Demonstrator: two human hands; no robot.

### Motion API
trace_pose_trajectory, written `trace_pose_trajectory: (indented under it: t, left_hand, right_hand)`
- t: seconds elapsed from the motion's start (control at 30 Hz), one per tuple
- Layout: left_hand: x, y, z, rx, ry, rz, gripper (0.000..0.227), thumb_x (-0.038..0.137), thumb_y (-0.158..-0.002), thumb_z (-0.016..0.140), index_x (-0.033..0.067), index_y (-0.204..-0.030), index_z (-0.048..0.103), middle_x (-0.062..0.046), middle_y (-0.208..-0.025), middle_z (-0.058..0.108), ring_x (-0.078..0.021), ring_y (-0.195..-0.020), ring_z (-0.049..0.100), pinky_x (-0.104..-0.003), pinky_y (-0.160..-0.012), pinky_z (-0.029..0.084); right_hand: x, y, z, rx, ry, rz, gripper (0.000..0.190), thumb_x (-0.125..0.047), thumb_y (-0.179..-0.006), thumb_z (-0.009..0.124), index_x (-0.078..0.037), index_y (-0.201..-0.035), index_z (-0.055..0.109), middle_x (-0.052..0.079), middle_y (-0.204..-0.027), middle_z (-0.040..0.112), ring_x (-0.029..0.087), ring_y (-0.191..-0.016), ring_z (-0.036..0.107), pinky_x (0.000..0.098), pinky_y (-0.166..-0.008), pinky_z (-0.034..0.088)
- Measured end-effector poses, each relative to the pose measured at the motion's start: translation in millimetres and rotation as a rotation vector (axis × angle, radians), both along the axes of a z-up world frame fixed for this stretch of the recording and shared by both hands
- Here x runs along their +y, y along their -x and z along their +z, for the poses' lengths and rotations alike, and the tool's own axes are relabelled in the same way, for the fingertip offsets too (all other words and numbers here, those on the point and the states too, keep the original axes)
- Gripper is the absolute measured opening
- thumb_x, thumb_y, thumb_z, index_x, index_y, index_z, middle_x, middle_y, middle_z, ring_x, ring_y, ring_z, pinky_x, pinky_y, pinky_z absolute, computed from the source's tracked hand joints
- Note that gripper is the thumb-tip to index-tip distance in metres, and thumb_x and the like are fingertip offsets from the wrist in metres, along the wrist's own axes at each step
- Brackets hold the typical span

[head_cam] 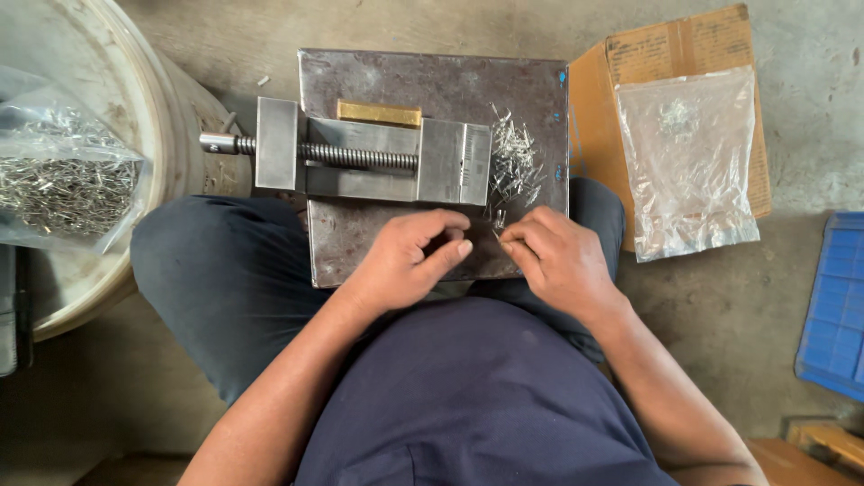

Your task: The person sits on the floor and assembles small metal pins by hand. They pick up individual pins from a pile on a metal plate and insert them into a brass block held in a bench vise. The person repeats this process continuously, filling the block with pins.

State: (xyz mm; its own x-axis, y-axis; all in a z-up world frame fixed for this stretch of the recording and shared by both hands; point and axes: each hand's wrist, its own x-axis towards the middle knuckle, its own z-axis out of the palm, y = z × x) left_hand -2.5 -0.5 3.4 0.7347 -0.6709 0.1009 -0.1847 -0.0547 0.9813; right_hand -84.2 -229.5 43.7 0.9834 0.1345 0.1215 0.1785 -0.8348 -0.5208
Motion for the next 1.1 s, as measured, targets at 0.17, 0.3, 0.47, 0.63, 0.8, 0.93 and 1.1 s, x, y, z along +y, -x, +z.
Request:
trace_pose_trajectory:
  t: [0.17, 0.3, 0.47, 0.63, 0.8, 0.93, 1.1]
  left_hand:
    - [0.6, 0.1, 4.5, -0.256, -0.016, -0.020, 0.036, 0.024, -0.095, 0.071, 0.0019, -0.123, 0.066, -0.018, -0.103, 0.072, -0.0375, -0.091, 0.070, -0.042, -0.080, 0.055]
    - [1.8, 1.2, 6.4, -0.258, -0.002, -0.045, 0.028, 0.023, -0.096, 0.069, 0.0038, -0.117, 0.068, -0.017, -0.101, 0.072, -0.0389, -0.091, 0.069, -0.043, -0.079, 0.054]
    - [4.8, -5.5, 6.6, -0.016, 0.016, -0.080, 0.016, 0.019, -0.099, 0.067, 0.0039, -0.099, 0.070, -0.013, -0.083, 0.069, -0.0288, -0.074, 0.067, -0.037, -0.068, 0.052]
    - [9.2, -8.8, 0.3, 0.124, 0.123, -0.124, 0.017, 0.019, -0.101, 0.065, 0.0029, -0.099, 0.070, -0.010, -0.076, 0.065, -0.0190, -0.069, 0.060, -0.034, -0.066, 0.051]
    - [10.3, -9.7, -1.8, 0.101, 0.169, -0.106, 0.017, 0.019, -0.101, 0.066, 0.0032, -0.105, 0.071, -0.008, -0.081, 0.068, -0.0149, -0.073, 0.063, -0.031, -0.069, 0.053]
    - [10.2, -9.1, 1.9, 0.174, 0.068, -0.052, 0.029, 0.021, -0.093, 0.073, 0.0015, -0.114, 0.068, -0.006, -0.076, 0.065, -0.0126, -0.067, 0.058, -0.029, -0.064, 0.052]
    - [10.5, -9.6, 3.0, 0.169, 0.089, -0.059, 0.029, 0.020, -0.094, 0.073, -0.0001, -0.114, 0.069, -0.005, -0.076, 0.065, -0.0104, -0.067, 0.058, -0.028, -0.064, 0.052]
  right_hand:
    - [-4.5, 10.6, -15.9, 0.437, -0.697, -0.156, 0.012, -0.015, -0.098, 0.067, -0.004, -0.102, 0.067, 0.000, -0.089, 0.058, 0.010, -0.074, 0.054, 0.0256, -0.064, 0.046]
    - [-1.8, 6.4, -33.6, 0.634, -1.198, -0.223, 0.017, -0.018, -0.102, 0.065, -0.003, -0.108, 0.065, -0.002, -0.085, 0.059, 0.006, -0.072, 0.051, 0.0227, -0.063, 0.042]
    - [15.1, -1.2, -28.2, 0.578, -1.143, -0.239, 0.015, -0.017, -0.100, 0.066, -0.003, -0.105, 0.064, -0.001, -0.085, 0.060, 0.007, -0.073, 0.053, 0.0239, -0.064, 0.045]
    - [28.7, -9.6, -9.5, 0.105, -0.612, -0.030, 0.012, -0.012, -0.100, 0.069, -0.001, -0.103, 0.065, 0.004, -0.094, 0.063, 0.012, -0.083, 0.058, 0.0255, -0.075, 0.048]
    - [37.0, -16.8, 2.1, 0.025, -0.520, -0.040, 0.011, -0.010, -0.095, 0.073, -0.002, -0.100, 0.067, 0.006, -0.096, 0.067, 0.014, -0.086, 0.064, 0.0261, -0.079, 0.051]
    - [40.2, -29.9, 16.7, -0.144, -0.368, -0.080, 0.009, -0.006, -0.094, 0.072, -0.001, -0.099, 0.068, 0.009, -0.097, 0.069, 0.017, -0.085, 0.067, 0.0283, -0.078, 0.053]
    - [44.8, -49.6, 36.1, -0.178, -0.172, -0.097, 0.008, -0.004, -0.092, 0.074, -0.002, -0.098, 0.069, 0.010, -0.090, 0.069, 0.020, -0.079, 0.070, 0.0303, -0.072, 0.054]
